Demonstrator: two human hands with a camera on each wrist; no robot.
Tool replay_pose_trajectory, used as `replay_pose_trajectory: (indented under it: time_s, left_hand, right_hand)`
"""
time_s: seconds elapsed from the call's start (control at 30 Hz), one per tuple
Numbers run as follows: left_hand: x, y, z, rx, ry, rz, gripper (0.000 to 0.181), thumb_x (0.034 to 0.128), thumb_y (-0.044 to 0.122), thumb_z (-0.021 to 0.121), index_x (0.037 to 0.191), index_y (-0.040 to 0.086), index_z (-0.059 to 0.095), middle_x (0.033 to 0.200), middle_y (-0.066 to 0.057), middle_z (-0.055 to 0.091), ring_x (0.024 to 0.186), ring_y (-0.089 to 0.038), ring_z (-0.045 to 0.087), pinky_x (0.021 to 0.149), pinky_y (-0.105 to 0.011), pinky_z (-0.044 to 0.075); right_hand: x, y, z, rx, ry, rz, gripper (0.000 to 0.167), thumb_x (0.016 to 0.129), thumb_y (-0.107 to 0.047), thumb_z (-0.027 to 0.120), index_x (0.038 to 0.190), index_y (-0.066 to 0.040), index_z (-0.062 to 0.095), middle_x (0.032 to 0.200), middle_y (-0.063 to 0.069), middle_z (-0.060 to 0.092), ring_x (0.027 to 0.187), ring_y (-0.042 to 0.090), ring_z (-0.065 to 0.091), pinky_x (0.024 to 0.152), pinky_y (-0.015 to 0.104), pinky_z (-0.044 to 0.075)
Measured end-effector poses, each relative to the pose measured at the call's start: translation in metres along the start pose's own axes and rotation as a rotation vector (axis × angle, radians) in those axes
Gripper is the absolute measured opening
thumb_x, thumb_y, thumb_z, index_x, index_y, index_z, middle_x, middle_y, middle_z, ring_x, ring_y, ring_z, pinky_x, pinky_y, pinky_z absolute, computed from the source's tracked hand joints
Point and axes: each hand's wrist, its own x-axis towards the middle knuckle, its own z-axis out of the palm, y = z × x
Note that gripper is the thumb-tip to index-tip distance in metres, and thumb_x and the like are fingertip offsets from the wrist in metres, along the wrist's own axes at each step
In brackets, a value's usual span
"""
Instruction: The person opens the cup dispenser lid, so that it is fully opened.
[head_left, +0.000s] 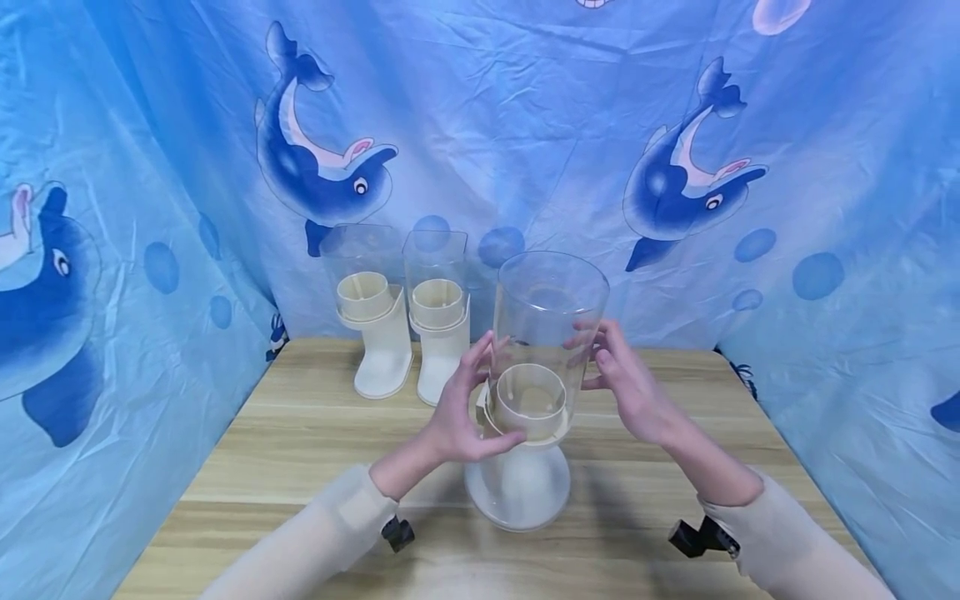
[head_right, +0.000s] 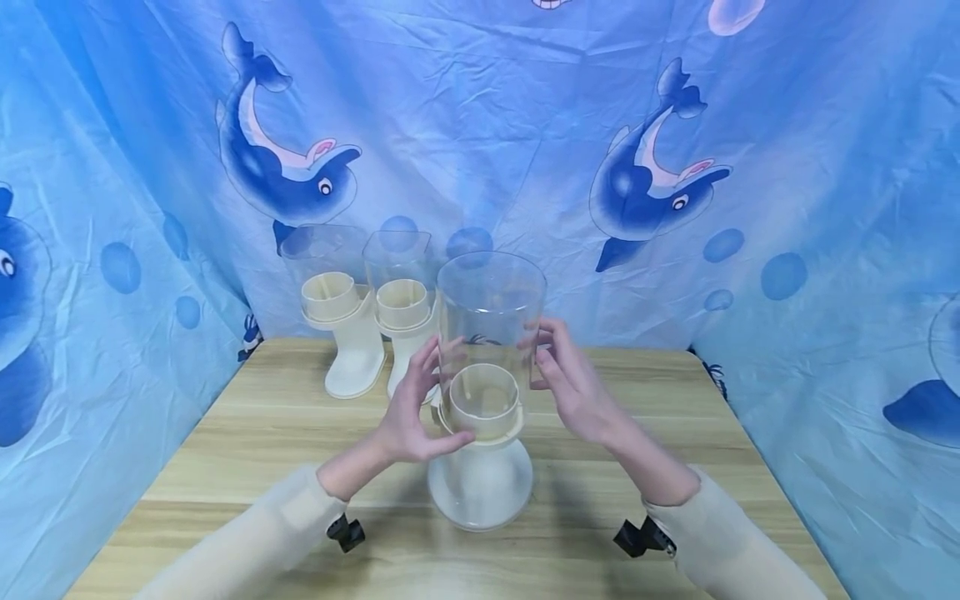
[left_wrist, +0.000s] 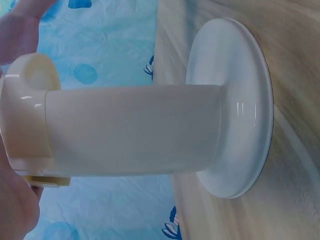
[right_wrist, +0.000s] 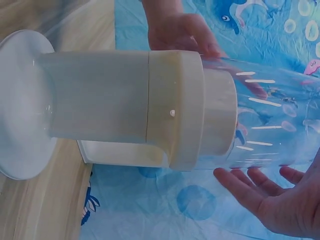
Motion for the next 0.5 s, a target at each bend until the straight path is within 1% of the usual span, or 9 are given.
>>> replay_pose_trajectory:
  time_s: [0.1,0.23,0.33,0.4,0.5]
  left_hand:
    - [-0.0034,0.0011,0.0009,0.003,0.01,-0.022,0.127,0.0691,0.029,0.099,0.166,-0.001,0.021,0.16,-0.023,0.051,0.136,-0.041,0.06,0.1,-0.046,0.061]
    - [-0.005,0.0053,0.0047,0.032,0.031,-0.047,0.127,0.069,0.032,0.099,0.166,0.002,0.023,0.162,-0.019,0.05,0.133,-0.038,0.06,0.101,-0.045,0.06]
    - [-0.0049,0.0069,0.006,0.054,0.041,-0.038,0.127,0.0677,0.032,0.099,0.166,0.001,0.023,0.161,-0.02,0.05,0.134,-0.04,0.059,0.102,-0.046,0.061]
    - [-0.0039,0.0062,0.0059,0.057,0.044,-0.018,0.128,0.0668,0.029,0.098,0.165,-0.001,0.023,0.16,-0.02,0.05,0.137,-0.042,0.057,0.102,-0.048,0.061]
    - [-0.0018,0.0035,0.0046,0.041,0.042,0.007,0.127,0.0662,0.025,0.097,0.165,-0.003,0.021,0.16,-0.022,0.049,0.141,-0.042,0.055,0.1,-0.05,0.062]
  right_hand:
    - [0.0009,0.0024,0.0028,-0.001,-0.002,0.008,0.053,0.115,-0.039,0.024,0.153,-0.003,0.037,0.138,0.027,0.056,0.116,0.04,0.064,0.087,0.041,0.065]
    - [0.0036,0.0044,0.0029,0.002,0.002,0.005,0.051,0.116,-0.038,0.024,0.153,-0.006,0.038,0.139,0.028,0.056,0.114,0.042,0.065,0.088,0.05,0.064]
    - [0.0047,0.0052,0.0027,0.006,-0.002,0.0,0.05,0.116,-0.036,0.025,0.153,-0.006,0.038,0.14,0.03,0.055,0.115,0.045,0.065,0.089,0.056,0.064]
    - [0.0043,0.0056,0.0023,0.002,0.003,-0.005,0.049,0.116,-0.034,0.025,0.153,-0.005,0.038,0.14,0.029,0.056,0.116,0.043,0.065,0.089,0.054,0.064]
    - [0.0026,0.0056,0.0017,-0.012,0.02,-0.009,0.046,0.115,-0.029,0.026,0.152,-0.005,0.039,0.138,0.025,0.057,0.116,0.037,0.064,0.089,0.046,0.065]
